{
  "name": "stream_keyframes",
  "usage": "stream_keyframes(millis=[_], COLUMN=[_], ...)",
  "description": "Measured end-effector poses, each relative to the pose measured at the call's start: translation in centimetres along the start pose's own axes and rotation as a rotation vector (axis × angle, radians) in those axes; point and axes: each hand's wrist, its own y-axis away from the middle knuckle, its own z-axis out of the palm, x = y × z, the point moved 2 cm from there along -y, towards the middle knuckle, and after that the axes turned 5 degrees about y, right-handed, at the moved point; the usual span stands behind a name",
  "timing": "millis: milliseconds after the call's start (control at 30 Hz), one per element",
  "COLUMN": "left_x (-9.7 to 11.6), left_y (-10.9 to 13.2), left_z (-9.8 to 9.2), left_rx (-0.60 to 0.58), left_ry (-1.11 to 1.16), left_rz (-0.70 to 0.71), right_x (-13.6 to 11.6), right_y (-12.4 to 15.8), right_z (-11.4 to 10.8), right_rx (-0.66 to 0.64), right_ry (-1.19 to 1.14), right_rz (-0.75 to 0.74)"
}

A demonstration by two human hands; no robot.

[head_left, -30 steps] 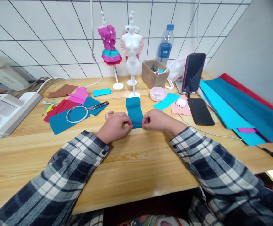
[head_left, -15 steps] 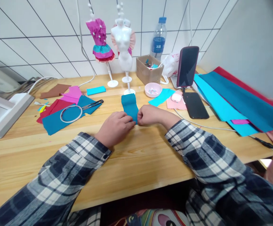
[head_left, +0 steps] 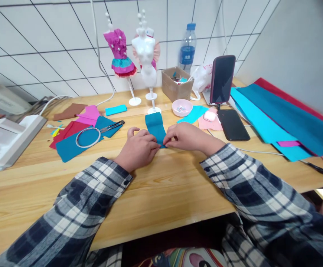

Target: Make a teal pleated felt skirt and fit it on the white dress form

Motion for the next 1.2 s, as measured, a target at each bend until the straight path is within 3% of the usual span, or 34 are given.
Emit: stream_keyframes(millis=[67, 300, 500, 667, 833, 1200], left_x=[-0.1, -0.3, -0.7, -1.2, -1.6, -1.7], left_y=[0.0, 0.0, -0.3, -0.2, -0.3, -0.3], left_z=[0.2, 0.1, 0.6, 0.9, 0.5, 0.4], left_rx=[0.005, 0.033, 0.036, 0.056, 0.043, 0.097], left_ry=[0.003, 0.042, 0.108, 0.274, 0.412, 0.419], left_rz=[-0.008, -0.026, -0.07, -0.268, -0.415, -0.378], right_x=[-0.2, 0.0, 0.4, 0.8, 0.7, 0.8], right_y=[0.0, -0.3, -0.5, -0.2, -0.3, -0.3], right_z=[0.6, 1.4, 1.8, 1.5, 1.5, 1.5], right_rx=[-0.028, -0.05, 0.068, 0.17, 0.165, 0.138], right_ry=[0.079, 0.15, 0.086, -0.039, 0.043, -0.187], right_rz=[-0.063, -0.035, -0.046, 0.006, 0.016, 0.131])
